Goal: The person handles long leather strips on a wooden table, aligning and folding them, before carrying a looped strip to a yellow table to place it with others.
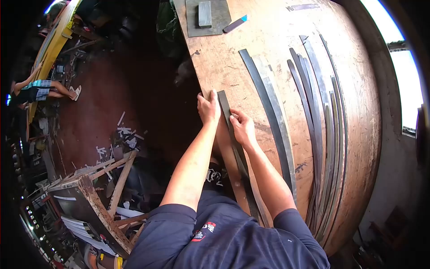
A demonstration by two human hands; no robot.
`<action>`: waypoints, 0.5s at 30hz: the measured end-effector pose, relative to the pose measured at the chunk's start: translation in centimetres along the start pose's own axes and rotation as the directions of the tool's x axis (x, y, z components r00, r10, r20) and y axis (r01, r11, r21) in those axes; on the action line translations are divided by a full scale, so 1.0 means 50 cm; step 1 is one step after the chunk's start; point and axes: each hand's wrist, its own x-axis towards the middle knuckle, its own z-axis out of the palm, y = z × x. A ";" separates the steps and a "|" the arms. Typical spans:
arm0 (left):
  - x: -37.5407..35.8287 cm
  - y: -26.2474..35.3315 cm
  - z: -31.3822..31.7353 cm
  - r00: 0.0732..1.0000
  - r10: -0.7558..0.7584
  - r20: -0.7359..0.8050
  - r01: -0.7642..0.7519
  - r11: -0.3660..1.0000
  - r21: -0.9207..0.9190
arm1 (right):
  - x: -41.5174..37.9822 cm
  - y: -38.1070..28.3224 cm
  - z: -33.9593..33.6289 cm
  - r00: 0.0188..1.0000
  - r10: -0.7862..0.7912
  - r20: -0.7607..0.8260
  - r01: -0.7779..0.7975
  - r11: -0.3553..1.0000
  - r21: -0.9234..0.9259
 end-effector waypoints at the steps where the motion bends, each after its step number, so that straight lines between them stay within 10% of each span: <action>1: 0.001 -0.003 0.002 1.000 0.015 -0.002 -0.015 1.000 -0.005 | 0.000 0.001 0.001 1.000 0.000 0.000 0.000 1.000 0.020; 15: 0.009 -0.018 0.014 0.992 0.087 -0.086 -0.086 0.996 0.015 | -0.002 -0.001 -0.002 1.000 0.006 -0.013 -0.006 1.000 -0.011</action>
